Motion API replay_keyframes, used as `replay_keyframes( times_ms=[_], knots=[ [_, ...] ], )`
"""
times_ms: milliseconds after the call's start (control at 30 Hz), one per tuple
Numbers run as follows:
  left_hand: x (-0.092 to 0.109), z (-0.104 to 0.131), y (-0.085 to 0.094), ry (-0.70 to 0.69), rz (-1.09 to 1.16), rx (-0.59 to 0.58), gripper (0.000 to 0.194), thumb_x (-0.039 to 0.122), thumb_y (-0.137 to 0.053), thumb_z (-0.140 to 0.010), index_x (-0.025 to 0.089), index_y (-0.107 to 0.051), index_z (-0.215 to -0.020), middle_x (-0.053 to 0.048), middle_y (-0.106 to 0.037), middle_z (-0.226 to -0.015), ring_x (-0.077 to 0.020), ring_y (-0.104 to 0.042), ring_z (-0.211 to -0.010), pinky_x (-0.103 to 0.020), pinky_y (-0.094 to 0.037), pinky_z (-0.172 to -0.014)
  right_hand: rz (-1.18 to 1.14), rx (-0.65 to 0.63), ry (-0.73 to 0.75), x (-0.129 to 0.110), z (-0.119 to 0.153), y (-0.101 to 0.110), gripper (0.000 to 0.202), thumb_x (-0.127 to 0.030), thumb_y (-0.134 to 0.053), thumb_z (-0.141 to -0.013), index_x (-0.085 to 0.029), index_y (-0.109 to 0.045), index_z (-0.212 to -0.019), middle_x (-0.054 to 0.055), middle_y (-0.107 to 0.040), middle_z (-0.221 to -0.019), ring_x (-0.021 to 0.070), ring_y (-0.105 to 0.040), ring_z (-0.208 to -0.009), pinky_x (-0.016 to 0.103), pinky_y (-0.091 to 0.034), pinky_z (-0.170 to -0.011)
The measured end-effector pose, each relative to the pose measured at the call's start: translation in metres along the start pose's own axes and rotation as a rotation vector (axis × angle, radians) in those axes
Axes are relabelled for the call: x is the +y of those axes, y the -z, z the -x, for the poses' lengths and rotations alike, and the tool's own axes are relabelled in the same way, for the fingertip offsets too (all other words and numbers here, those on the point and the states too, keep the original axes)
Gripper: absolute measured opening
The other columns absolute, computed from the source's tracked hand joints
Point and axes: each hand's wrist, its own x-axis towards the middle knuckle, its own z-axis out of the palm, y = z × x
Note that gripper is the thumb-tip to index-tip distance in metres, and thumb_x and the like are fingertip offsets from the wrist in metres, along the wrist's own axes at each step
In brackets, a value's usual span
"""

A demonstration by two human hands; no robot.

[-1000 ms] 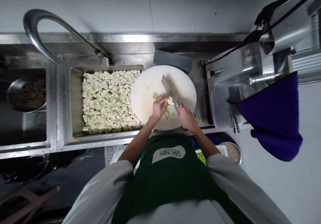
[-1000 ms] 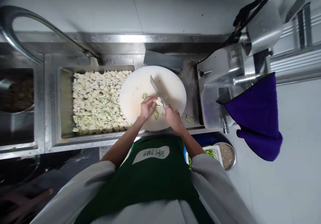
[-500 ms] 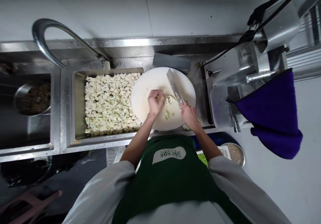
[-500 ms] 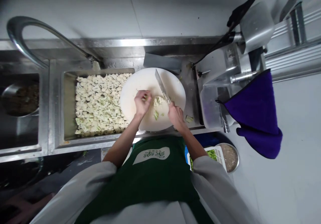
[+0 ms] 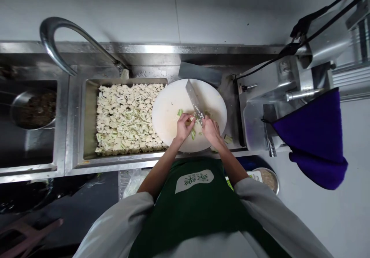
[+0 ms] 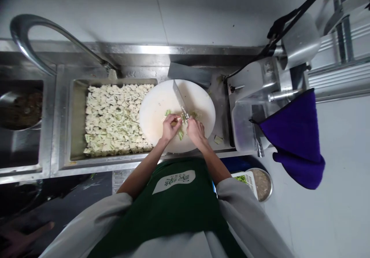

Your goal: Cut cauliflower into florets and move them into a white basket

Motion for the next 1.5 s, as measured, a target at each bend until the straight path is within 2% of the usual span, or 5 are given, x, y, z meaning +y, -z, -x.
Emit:
replay_keyframes(
  times_ms=[200,367,600,1233,1500],
  knots=[
    [0.011,-0.014,-0.013,-0.082,-0.132,0.045,0.018,0.034,-0.058,-0.103,0.021,-0.070,-0.107,-0.010,-0.069,-0.114,-0.0265,-0.062,-0.115,-0.049,-0.051,-0.106,-0.071,0.258,-0.190,0.019,0.018,0.013,0.031,-0.025,-0.028,-0.112,-0.011,-0.054,-0.123,0.016,-0.075,-0.096,0.0281,-0.074,-0.090,0.031,-0.049,-0.075],
    [0.035,-0.048,-0.044,-0.211,-0.242,-0.330,0.018,0.023,-0.072,-0.091,0.022,-0.077,-0.109,-0.011,-0.069,-0.118,-0.0303,-0.063,-0.114,-0.047,-0.052,-0.102,-0.101,0.362,-0.257,0.045,0.015,0.020,0.033,-0.024,-0.028,-0.110,-0.009,-0.056,-0.118,0.017,-0.073,-0.092,0.0288,-0.071,-0.086,0.033,-0.046,-0.072],
    [0.015,-0.050,-0.026,-0.101,-0.001,-0.279,0.011,0.019,-0.069,-0.093,0.019,-0.076,-0.102,-0.007,-0.073,-0.102,-0.0193,-0.071,-0.086,-0.034,-0.059,-0.081,-0.076,0.218,-0.203,0.054,0.026,0.006,0.036,-0.029,-0.027,-0.111,-0.012,-0.058,-0.121,0.016,-0.076,-0.096,0.0282,-0.071,-0.092,0.029,-0.043,-0.074],
    [0.012,-0.046,-0.022,-0.144,-0.118,-0.335,0.011,0.018,-0.061,-0.093,0.020,-0.072,-0.098,-0.010,-0.074,-0.104,-0.0260,-0.069,-0.101,-0.042,-0.058,-0.094,-0.021,0.000,-0.088,0.011,-0.023,0.005,0.032,-0.017,-0.039,-0.106,-0.014,-0.056,-0.132,0.019,-0.076,-0.120,0.0285,-0.073,-0.112,0.033,-0.051,-0.091],
    [0.012,-0.042,-0.014,-0.253,-0.341,-0.493,0.075,0.050,-0.079,-0.086,0.026,-0.055,-0.153,-0.017,-0.041,-0.166,-0.0454,-0.037,-0.150,-0.061,-0.036,-0.118,-0.019,0.240,-0.235,0.091,0.013,0.025,0.035,-0.027,-0.032,-0.109,-0.012,-0.062,-0.119,0.020,-0.075,-0.105,0.0311,-0.071,-0.100,0.032,-0.045,-0.081]
  ],
)
